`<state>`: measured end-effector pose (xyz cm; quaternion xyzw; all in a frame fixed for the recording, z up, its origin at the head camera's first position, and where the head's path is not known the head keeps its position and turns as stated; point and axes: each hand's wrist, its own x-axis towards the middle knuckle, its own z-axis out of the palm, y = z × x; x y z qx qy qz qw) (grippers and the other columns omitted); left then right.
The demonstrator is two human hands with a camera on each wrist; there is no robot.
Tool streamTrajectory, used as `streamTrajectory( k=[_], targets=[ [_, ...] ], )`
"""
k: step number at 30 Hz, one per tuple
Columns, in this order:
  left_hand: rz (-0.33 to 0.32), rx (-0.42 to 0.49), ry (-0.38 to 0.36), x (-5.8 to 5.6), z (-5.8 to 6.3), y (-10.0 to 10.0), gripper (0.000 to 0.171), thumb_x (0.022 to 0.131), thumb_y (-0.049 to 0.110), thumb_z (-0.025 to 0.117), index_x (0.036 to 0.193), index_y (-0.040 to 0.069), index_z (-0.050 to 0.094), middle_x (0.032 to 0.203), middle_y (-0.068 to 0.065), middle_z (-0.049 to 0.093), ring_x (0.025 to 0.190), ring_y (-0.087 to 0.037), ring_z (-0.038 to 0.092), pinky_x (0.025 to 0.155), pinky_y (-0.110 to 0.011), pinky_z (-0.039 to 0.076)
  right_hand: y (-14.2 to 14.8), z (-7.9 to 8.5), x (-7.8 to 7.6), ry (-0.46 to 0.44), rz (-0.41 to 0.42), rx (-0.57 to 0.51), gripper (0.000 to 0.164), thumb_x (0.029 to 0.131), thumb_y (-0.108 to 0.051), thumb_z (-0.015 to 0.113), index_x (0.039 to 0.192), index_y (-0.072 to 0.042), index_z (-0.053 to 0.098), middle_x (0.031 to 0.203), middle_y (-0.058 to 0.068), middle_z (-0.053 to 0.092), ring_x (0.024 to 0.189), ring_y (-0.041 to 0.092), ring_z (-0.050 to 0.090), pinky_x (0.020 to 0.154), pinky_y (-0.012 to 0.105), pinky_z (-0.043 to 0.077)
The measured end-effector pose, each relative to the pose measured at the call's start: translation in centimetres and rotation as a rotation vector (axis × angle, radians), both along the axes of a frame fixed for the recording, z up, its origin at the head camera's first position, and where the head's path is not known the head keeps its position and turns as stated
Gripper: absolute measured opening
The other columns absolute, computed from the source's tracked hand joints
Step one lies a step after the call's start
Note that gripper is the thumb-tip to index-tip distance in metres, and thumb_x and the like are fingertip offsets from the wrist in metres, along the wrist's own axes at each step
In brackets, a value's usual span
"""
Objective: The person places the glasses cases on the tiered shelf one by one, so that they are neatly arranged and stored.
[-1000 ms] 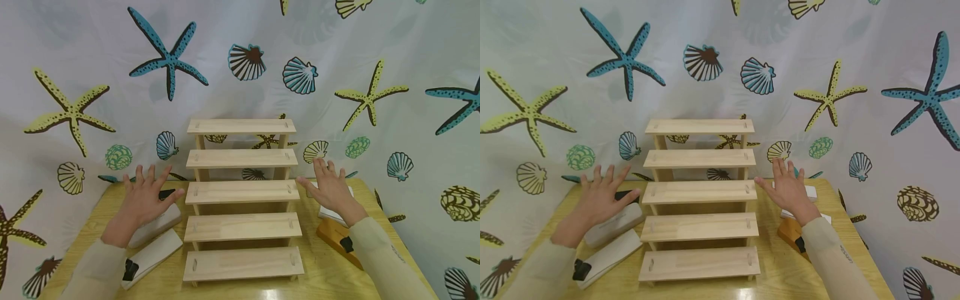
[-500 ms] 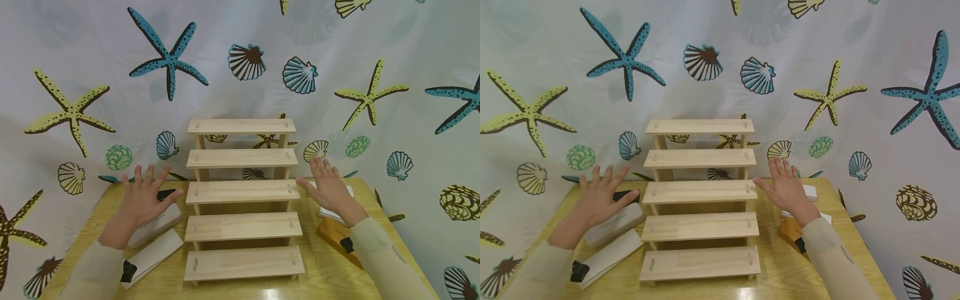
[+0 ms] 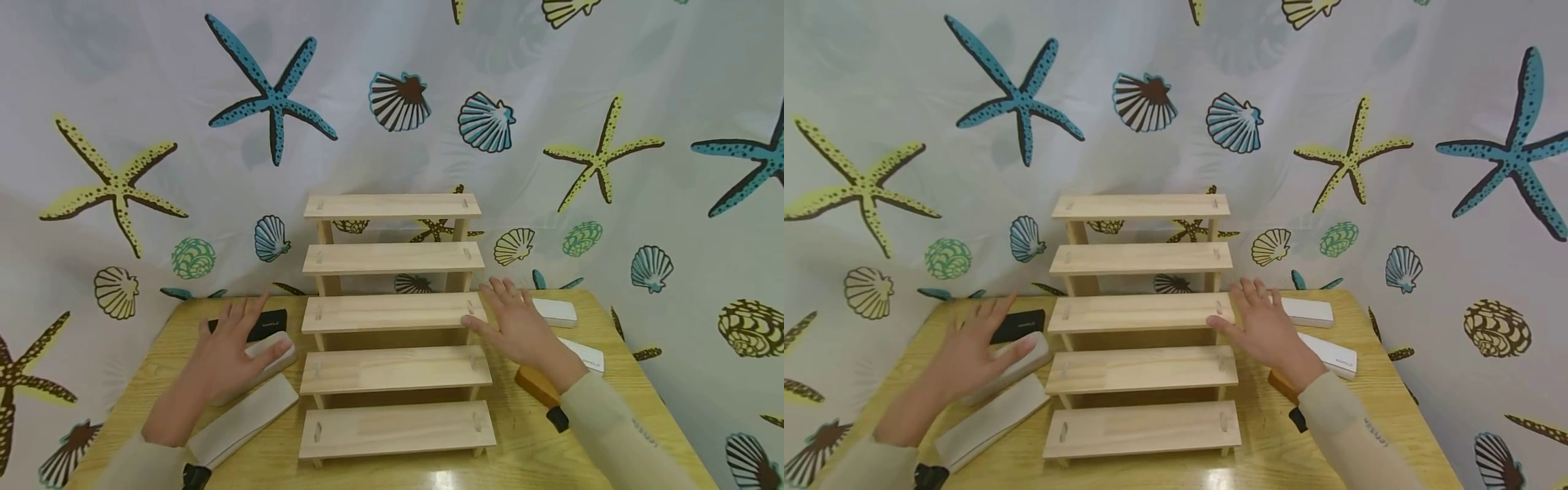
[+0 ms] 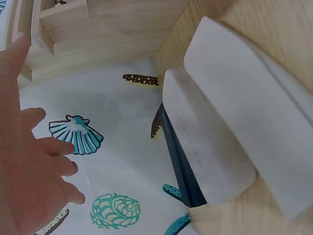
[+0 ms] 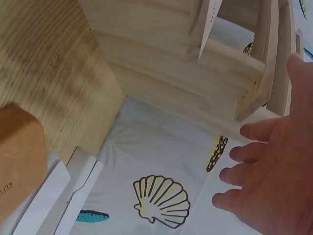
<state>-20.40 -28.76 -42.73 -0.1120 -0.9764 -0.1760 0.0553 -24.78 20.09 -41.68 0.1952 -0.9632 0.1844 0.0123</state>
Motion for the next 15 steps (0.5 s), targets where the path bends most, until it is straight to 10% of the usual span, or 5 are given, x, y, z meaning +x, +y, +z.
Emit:
streamTrajectory(
  k=[15],
  targets=[
    [0.096,0.203,-0.102,4.9,-6.0,-3.2,0.092,0.103,0.052,0.063,0.171,0.014,0.015,0.164,-0.042,0.026,0.147,-0.074,0.014,0.098,-0.096,0.007,-2.0,-1.4,1.0,0.102,-0.031,0.087,0.091,0.105,-0.062,0.051,0.167,-0.001,0.024,0.173,0.022,0.023,0.160,0.051,0.015,0.125,0.074,0.015]
  ],
)
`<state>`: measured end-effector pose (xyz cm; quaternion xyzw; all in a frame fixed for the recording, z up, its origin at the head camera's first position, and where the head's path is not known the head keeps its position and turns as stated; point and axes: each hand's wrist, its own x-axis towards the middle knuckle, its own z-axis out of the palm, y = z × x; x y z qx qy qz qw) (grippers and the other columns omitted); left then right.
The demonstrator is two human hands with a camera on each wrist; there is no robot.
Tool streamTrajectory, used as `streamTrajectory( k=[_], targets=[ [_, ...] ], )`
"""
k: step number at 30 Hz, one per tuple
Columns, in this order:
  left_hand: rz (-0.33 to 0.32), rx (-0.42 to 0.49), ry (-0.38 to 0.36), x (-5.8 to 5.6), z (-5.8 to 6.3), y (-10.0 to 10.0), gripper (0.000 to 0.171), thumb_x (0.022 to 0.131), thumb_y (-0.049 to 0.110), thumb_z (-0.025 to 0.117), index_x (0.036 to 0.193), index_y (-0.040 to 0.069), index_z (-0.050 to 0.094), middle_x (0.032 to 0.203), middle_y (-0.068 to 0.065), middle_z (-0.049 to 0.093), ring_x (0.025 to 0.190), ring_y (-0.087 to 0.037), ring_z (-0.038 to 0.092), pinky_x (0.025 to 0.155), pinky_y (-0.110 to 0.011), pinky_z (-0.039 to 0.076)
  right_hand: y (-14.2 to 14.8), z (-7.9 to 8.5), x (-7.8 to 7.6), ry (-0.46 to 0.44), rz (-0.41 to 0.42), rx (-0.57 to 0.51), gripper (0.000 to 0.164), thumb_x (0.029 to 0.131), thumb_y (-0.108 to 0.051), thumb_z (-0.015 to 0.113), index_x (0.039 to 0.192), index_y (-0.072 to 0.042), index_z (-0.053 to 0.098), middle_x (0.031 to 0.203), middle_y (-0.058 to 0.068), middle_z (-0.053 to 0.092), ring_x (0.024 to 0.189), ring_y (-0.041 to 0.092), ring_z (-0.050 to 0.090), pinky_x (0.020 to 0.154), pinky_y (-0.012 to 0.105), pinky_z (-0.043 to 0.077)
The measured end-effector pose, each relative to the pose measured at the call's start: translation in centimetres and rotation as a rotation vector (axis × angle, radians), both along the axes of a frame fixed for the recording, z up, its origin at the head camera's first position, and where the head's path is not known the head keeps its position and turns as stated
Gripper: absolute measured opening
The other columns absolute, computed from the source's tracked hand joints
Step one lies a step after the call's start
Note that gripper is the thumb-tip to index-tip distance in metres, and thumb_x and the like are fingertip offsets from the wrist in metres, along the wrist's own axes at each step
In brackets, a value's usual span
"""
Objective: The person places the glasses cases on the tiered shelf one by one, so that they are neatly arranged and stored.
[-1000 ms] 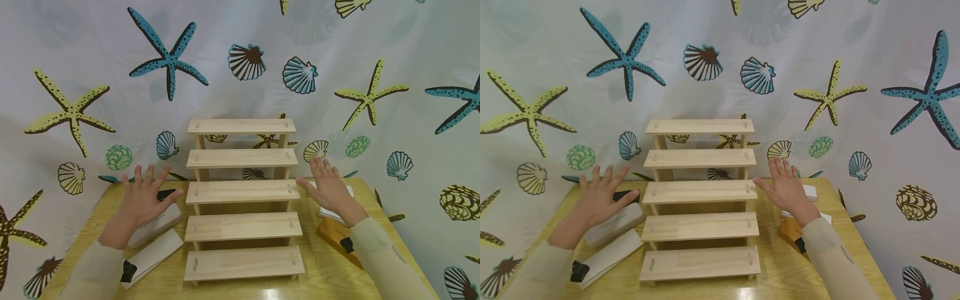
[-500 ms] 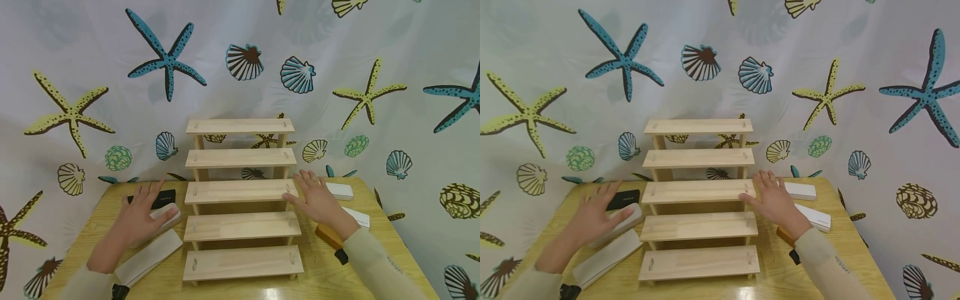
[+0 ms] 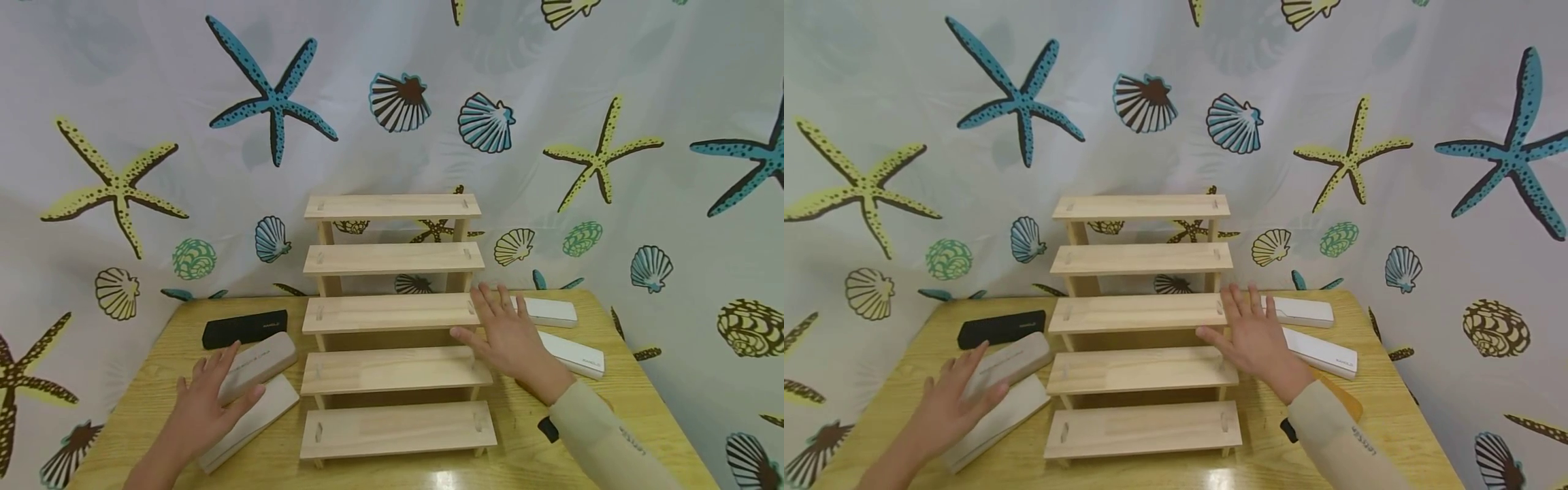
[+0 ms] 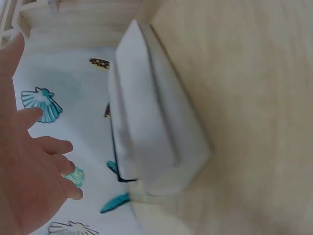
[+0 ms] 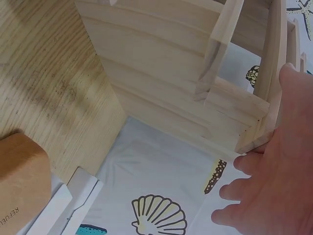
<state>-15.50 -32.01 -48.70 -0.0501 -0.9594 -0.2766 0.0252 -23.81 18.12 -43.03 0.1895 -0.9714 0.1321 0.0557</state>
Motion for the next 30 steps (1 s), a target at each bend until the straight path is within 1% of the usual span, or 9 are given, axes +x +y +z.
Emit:
streamTrajectory(
  k=[6,10,12,14,17,20,21,22,30],
  targets=[
    [0.035,0.059,-0.052,1.2,-2.4,-1.2,0.096,0.102,0.050,0.066,0.171,0.010,0.012,0.164,-0.045,0.019,0.147,-0.072,0.014,0.103,-0.093,0.009,0.2,0.0,0.0,-0.003,0.002,-0.008,0.091,0.105,-0.063,0.051,0.167,-0.002,0.023,0.174,0.022,0.023,0.160,0.052,0.016,0.124,0.075,0.015],
    [0.094,0.043,-0.090,2.1,-3.3,-1.7,0.102,0.100,0.056,0.067,0.171,0.010,0.009,0.167,-0.039,0.022,0.148,-0.066,0.024,0.106,-0.086,0.025,0.2,-0.2,0.0,0.000,0.007,-0.014,0.091,0.105,-0.063,0.050,0.168,-0.003,0.023,0.173,0.022,0.023,0.159,0.053,0.017,0.123,0.076,0.016],
    [0.139,0.041,-0.143,2.5,-3.5,-2.0,0.105,0.099,0.062,0.064,0.171,0.012,0.006,0.168,-0.037,0.023,0.146,-0.065,0.031,0.105,-0.082,0.035,0.2,-0.2,0.0,0.002,0.010,-0.019,0.091,0.105,-0.062,0.050,0.167,-0.002,0.023,0.173,0.023,0.023,0.159,0.053,0.017,0.123,0.076,0.017],
    [0.188,0.061,-0.224,2.6,-3.7,-2.4,0.107,0.098,0.067,0.061,0.171,0.014,0.003,0.167,-0.038,0.024,0.140,-0.060,0.045,0.104,-0.076,0.042,0.1,-0.3,0.0,-0.006,0.012,-0.027,0.091,0.106,-0.061,0.051,0.168,-0.002,0.022,0.173,0.023,0.023,0.159,0.053,0.016,0.123,0.075,0.016],
    [0.264,0.096,-0.338,2.8,-4.1,-3.0,0.112,0.095,0.074,0.060,0.171,0.018,-0.001,0.168,-0.036,0.021,0.142,-0.059,0.043,0.108,-0.073,0.042,-0.1,-0.4,0.0,-0.018,0.017,-0.039,0.091,0.105,-0.060,0.052,0.168,-0.002,0.021,0.173,0.023,0.023,0.159,0.052,0.015,0.124,0.075,0.015],
    [0.321,0.133,-0.404,3.1,-4.6,-3.3,0.118,0.090,0.078,0.063,0.171,0.021,0.000,0.170,-0.032,0.017,0.150,-0.060,0.029,0.115,-0.073,0.035,-0.2,-0.5,0.1,-0.019,0.019,-0.043,0.091,0.105,-0.059,0.053,0.168,-0.001,0.021,0.173,0.023,0.024,0.159,0.052,0.016,0.124,0.075,0.015],
    [0.329,0.137,-0.416,3.2,-4.8,-3.3,0.120,0.088,0.080,0.064,0.171,0.021,0.000,0.170,-0.031,0.016,0.152,-0.062,0.020,0.117,-0.073,0.032,-0.2,-0.5,0.1,-0.018,0.018,-0.042,0.091,0.105,-0.059,0.053,0.167,-0.001,0.021,0.173,0.023,0.024,0.159,0.052,0.016,0.124,0.075,0.016],
    [0.338,0.143,-0.425,3.3,-5.0,-3.3,0.123,0.086,0.081,0.066,0.171,0.021,0.000,0.169,-0.032,0.017,0.153,-0.061,0.019,0.118,-0.073,0.031,-0.1,-0.5,0.1,-0.017,0.018,-0.043,0.091,0.105,-0.059,0.053,0.167,-0.001,0.021,0.173,0.023,0.024,0.159,0.052,0.016,0.124,0.075,0.016],
    [0.364,0.175,-0.419,3.6,-5.6,-2.9,0.134,0.077,0.080,0.076,0.171,0.018,0.003,0.168,-0.032,0.019,0.155,-0.057,0.022,0.120,-0.067,0.033,0.1,-0.4,0.0,-0.009,0.020,-0.040,0.091,0.106,-0.058,0.053,0.168,-0.001,0.021,0.173,0.023,0.024,0.159,0.052,0.016,0.124,0.075,0.016]
  ],
)
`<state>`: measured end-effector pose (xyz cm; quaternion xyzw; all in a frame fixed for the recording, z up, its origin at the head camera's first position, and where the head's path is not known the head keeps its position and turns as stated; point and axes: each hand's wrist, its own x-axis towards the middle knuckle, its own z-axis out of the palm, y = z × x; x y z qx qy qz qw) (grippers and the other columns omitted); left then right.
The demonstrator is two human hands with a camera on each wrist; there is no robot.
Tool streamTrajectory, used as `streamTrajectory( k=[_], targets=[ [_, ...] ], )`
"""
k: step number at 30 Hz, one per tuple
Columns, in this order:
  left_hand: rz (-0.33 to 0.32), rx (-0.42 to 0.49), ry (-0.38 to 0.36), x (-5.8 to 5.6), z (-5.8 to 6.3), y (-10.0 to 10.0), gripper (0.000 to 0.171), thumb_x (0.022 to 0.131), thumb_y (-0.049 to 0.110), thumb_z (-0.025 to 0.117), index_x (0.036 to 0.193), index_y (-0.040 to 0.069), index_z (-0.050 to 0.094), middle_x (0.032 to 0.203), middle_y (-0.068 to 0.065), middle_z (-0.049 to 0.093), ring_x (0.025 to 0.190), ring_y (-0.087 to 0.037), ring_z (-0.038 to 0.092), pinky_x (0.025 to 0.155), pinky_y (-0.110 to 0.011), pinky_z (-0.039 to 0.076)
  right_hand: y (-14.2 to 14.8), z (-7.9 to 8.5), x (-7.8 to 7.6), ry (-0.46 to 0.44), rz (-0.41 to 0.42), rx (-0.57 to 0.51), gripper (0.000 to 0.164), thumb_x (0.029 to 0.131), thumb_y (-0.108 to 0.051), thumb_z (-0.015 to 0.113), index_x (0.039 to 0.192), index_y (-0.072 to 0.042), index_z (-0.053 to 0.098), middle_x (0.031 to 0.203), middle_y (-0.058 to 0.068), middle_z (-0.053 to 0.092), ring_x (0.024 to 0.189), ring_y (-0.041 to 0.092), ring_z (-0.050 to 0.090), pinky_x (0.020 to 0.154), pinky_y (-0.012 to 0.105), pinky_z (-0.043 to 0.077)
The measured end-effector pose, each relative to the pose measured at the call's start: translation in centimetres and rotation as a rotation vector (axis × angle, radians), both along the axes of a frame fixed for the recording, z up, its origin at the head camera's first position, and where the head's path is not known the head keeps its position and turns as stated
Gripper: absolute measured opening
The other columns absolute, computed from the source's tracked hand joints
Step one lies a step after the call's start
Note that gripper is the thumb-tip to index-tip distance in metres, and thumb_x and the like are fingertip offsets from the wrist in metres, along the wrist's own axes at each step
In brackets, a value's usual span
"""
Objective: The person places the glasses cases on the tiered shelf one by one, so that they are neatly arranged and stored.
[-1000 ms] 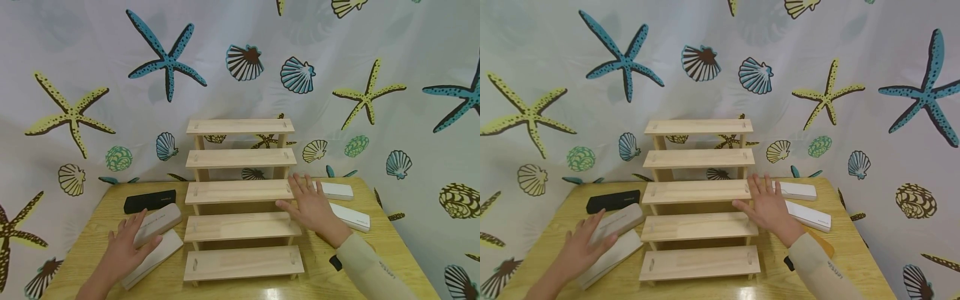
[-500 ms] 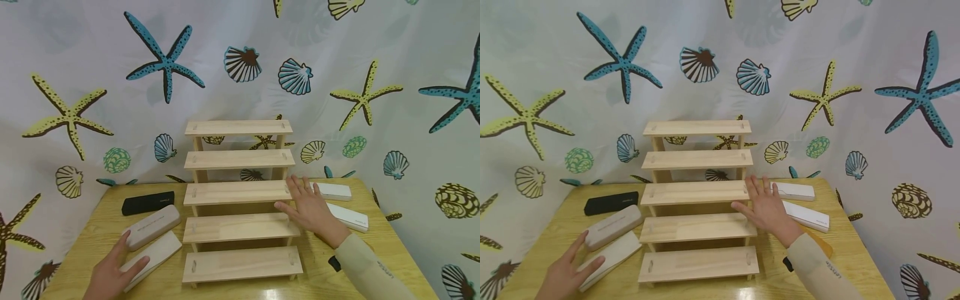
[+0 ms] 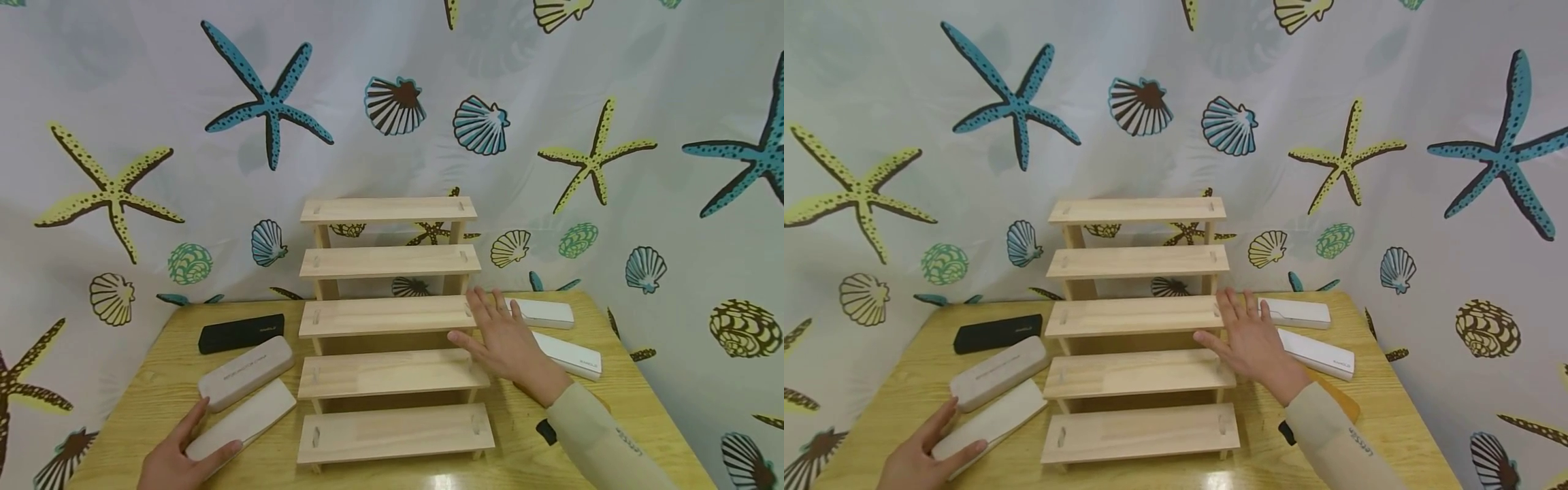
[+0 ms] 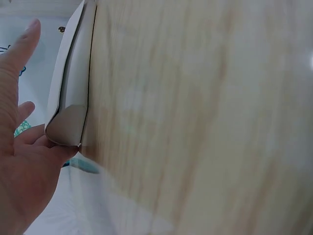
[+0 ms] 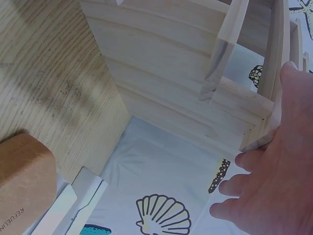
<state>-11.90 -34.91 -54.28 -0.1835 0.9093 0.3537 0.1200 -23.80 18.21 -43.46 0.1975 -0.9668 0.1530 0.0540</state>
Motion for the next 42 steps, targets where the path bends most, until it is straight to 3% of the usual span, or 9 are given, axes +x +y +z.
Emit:
streamTrajectory(
  k=[3,7,12,20,23,25,30,34,42],
  targets=[
    [0.011,-0.001,0.027,0.1,-0.2,0.0,0.133,0.076,0.077,0.080,0.170,0.014,0.010,0.166,-0.033,0.024,0.153,-0.055,0.028,0.117,-0.063,0.040,0.1,0.0,-0.1,-0.001,0.000,0.003,0.091,0.106,-0.059,0.053,0.168,-0.002,0.019,0.173,0.023,0.024,0.160,0.051,0.016,0.124,0.075,0.016],
    [0.023,-0.019,0.052,0.2,-0.7,-0.2,0.130,0.073,0.074,0.084,0.167,0.006,0.026,0.159,-0.037,0.039,0.142,-0.052,0.050,0.093,-0.041,0.059,0.1,-0.1,-0.1,-0.002,-0.002,0.005,0.091,0.106,-0.059,0.053,0.168,-0.003,0.019,0.173,0.022,0.024,0.160,0.051,0.015,0.123,0.075,0.016],
    [0.002,-0.015,0.019,0.3,-1.3,-0.7,0.131,0.068,0.076,0.086,0.166,0.008,0.033,0.161,-0.032,0.042,0.134,-0.040,0.058,0.076,-0.019,0.051,0.2,-0.2,-0.1,0.008,-0.003,0.006,0.091,0.105,-0.059,0.053,0.168,-0.003,0.019,0.173,0.022,0.024,0.159,0.052,0.016,0.123,0.076,0.017],
    [-0.073,-0.029,-0.030,0.0,-2.1,-1.2,0.132,0.063,0.079,0.087,0.163,0.008,0.039,0.163,-0.033,0.036,0.142,-0.052,0.048,0.101,-0.055,0.054,0.2,-0.1,-0.1,0.008,-0.003,0.001,0.091,0.105,-0.059,0.054,0.168,-0.003,0.020,0.173,0.022,0.025,0.159,0.052,0.017,0.123,0.076,0.017],
    [-0.069,-0.019,-0.009,-0.1,-2.1,-1.2,0.128,0.064,0.077,0.087,0.162,0.007,0.041,0.164,-0.034,0.034,0.146,-0.054,0.043,0.106,-0.058,0.052,0.2,-0.1,-0.1,0.009,-0.003,0.001,0.091,0.105,-0.058,0.054,0.168,-0.003,0.020,0.173,0.022,0.025,0.159,0.052,0.018,0.123,0.076,0.017],
    [-0.048,-0.016,0.000,0.0,-2.1,-1.2,0.127,0.064,0.077,0.087,0.162,0.008,0.043,0.164,-0.032,0.033,0.147,-0.054,0.041,0.106,-0.054,0.053,0.2,0.0,0.0,0.008,-0.003,0.001,0.091,0.105,-0.058,0.054,0.168,-0.002,0.020,0.172,0.022,0.025,0.159,0.053,0.018,0.123,0.076,0.017],
    [0.021,-0.024,0.002,0.2,-2.1,-1.4,0.128,0.059,0.079,0.089,0.160,0.010,0.047,0.160,-0.029,0.044,0.138,-0.046,0.056,0.083,-0.034,0.060,0.0,0.1,0.0,0.012,-0.001,0.008,0.090,0.105,-0.057,0.055,0.168,-0.001,0.021,0.172,0.024,0.027,0.158,0.054,0.020,0.122,0.076,0.018],
    [0.048,-0.014,-0.028,0.3,-1.7,-1.7,0.131,0.058,0.082,0.087,0.161,0.013,0.044,0.159,-0.031,0.044,0.137,-0.049,0.054,0.088,-0.041,0.060,0.0,0.1,0.0,0.011,0.001,0.013,0.090,0.106,-0.057,0.055,0.168,-0.001,0.021,0.171,0.024,0.027,0.158,0.054,0.020,0.122,0.076,0.019],
    [0.096,0.036,-0.013,0.6,0.4,-2.0,0.122,0.066,0.078,0.086,0.161,0.015,0.043,0.162,-0.030,0.040,0.138,-0.048,0.053,0.073,-0.020,0.049,0.0,0.2,0.0,-0.005,0.001,0.018,0.090,0.106,-0.058,0.053,0.168,-0.001,0.019,0.172,0.024,0.026,0.158,0.053,0.020,0.123,0.075,0.017]
  ],
)
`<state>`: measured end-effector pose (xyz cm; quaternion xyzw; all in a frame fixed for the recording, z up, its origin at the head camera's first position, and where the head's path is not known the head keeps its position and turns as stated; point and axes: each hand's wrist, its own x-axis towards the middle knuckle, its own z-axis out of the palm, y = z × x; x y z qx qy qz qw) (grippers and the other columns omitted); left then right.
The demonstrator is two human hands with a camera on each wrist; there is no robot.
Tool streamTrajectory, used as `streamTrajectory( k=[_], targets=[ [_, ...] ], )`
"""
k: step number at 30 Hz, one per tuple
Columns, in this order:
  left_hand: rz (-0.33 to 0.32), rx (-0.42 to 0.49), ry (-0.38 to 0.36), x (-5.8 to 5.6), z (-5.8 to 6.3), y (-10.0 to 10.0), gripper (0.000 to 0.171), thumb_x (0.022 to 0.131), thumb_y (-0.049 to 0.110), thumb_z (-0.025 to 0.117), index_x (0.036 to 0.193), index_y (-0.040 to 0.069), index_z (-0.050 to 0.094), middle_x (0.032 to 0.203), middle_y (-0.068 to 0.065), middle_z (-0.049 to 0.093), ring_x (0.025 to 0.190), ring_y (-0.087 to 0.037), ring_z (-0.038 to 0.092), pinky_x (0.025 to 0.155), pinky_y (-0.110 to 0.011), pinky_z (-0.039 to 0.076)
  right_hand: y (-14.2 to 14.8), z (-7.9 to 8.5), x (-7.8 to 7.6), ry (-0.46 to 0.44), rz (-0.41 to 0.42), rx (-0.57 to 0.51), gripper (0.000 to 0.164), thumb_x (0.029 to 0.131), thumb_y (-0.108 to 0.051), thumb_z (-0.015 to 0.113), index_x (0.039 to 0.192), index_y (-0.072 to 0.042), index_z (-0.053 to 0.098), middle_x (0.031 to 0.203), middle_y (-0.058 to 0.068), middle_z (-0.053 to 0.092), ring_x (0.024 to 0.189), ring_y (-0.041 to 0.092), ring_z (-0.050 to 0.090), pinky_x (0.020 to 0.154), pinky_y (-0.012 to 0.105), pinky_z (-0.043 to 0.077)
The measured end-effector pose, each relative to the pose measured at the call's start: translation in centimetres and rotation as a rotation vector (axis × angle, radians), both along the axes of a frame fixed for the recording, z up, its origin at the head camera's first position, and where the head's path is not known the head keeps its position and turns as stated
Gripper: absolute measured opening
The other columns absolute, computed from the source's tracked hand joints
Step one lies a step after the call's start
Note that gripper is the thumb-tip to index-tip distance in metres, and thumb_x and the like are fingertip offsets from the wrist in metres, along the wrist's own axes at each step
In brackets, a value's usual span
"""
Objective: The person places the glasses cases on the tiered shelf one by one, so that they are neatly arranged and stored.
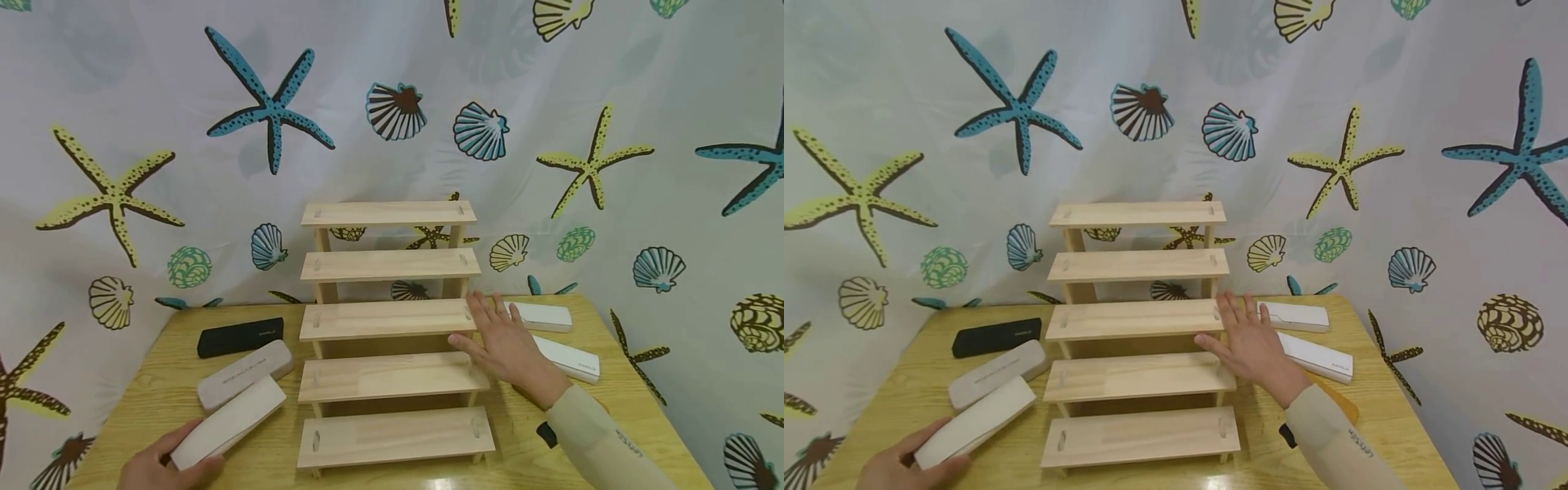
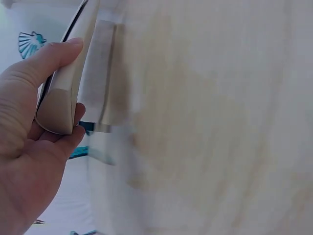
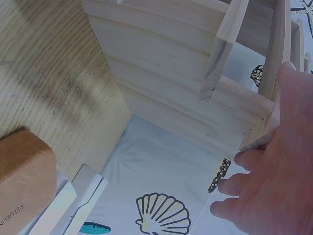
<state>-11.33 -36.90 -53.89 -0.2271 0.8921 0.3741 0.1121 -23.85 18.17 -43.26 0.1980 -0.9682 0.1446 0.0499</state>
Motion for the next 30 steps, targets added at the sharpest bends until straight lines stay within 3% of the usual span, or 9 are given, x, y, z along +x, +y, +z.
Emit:
streamTrajectory(
  k=[5,9,12,13,16,18,20,23,30],
  targets=[
    [-0.047,-0.039,0.048,-0.1,2.6,-0.1,0.110,0.079,0.072,0.081,0.162,0.011,0.042,0.159,-0.032,0.043,0.122,-0.038,0.064,0.071,-0.022,0.050,0.0,0.1,0.0,0.004,-0.007,0.006,0.091,0.106,-0.058,0.053,0.167,-0.001,0.020,0.172,0.024,0.027,0.158,0.054,0.021,0.123,0.075,0.017],
    [-0.085,-0.074,0.085,-0.4,4.8,0.0,0.109,0.082,0.073,0.078,0.163,0.011,0.039,0.159,-0.031,0.042,0.124,-0.038,0.063,0.072,-0.022,0.050,0.1,0.0,0.0,0.008,-0.009,0.011,0.090,0.106,-0.058,0.054,0.167,0.000,0.021,0.171,0.024,0.028,0.158,0.054,0.021,0.123,0.075,0.018],
    [-0.111,-0.083,0.132,-0.5,6.4,0.3,0.107,0.084,0.071,0.077,0.164,0.012,0.039,0.159,-0.030,0.044,0.118,-0.027,0.064,0.073,-0.019,0.049,0.0,0.0,0.1,0.008,-0.014,0.013,0.090,0.106,-0.058,0.054,0.167,-0.001,0.021,0.172,0.023,0.027,0.158,0.054,0.020,0.123,0.076,0.018],
    [-0.118,-0.085,0.160,-0.5,6.9,0.4,0.104,0.084,0.070,0.078,0.164,0.014,0.040,0.158,-0.029,0.046,0.114,-0.016,0.063,0.072,-0.017,0.048,0.0,0.0,0.1,0.007,-0.016,0.014,0.090,0.105,-0.059,0.054,0.167,-0.001,0.022,0.172,0.024,0.027,0.158,0.053,0.020,0.123,0.076,0.017],
    [-0.133,-0.102,0.270,-0.5,8.3,0.8,0.097,0.085,0.062,0.081,0.161,0.014,0.045,0.155,-0.030,0.050,0.101,0.011,0.049,0.070,-0.011,0.046,-0.2,0.1,0.2,0.004,-0.026,0.026,0.091,0.105,-0.060,0.053,0.168,-0.002,0.021,0.172,0.024,0.026,0.158,0.053,0.020,0.122,0.077,0.016],
    [-0.152,-0.141,0.349,-0.5,9.4,1.1,0.093,0.086,0.058,0.083,0.160,0.014,0.048,0.146,-0.032,0.059,0.092,0.016,0.045,0.065,-0.011,0.043,-0.2,0.2,0.2,0.002,-0.033,0.034,0.091,0.105,-0.061,0.053,0.168,-0.003,0.021,0.172,0.024,0.026,0.159,0.052,0.019,0.122,0.078,0.015],
    [-0.171,-0.161,0.431,-0.8,10.5,1.4,0.088,0.087,0.053,0.084,0.158,0.015,0.051,0.137,-0.030,0.065,0.079,0.014,0.041,0.058,-0.014,0.041,-0.3,0.2,0.2,0.002,-0.039,0.042,0.092,0.105,-0.062,0.052,0.168,-0.004,0.021,0.172,0.024,0.026,0.159,0.052,0.019,0.122,0.078,0.015],
    [-0.214,-0.190,0.518,-1.5,12.2,1.9,0.082,0.089,0.049,0.084,0.157,0.016,0.053,0.130,-0.027,0.068,0.073,0.000,0.044,0.054,-0.022,0.039,-0.3,0.2,0.2,0.005,-0.043,0.040,0.092,0.104,-0.062,0.053,0.168,-0.004,0.021,0.172,0.024,0.026,0.159,0.052,0.020,0.122,0.078,0.014],
    [-0.342,-0.111,0.676,-3.9,15.4,4.0,0.072,0.087,0.033,0.089,0.151,0.019,0.060,0.140,-0.014,0.065,0.090,0.003,0.055,0.066,-0.014,0.049,-0.2,0.2,0.2,0.013,-0.036,0.034,0.092,0.104,-0.061,0.054,0.169,-0.005,0.021,0.172,0.025,0.026,0.158,0.052,0.021,0.122,0.078,0.014]
  ],
)
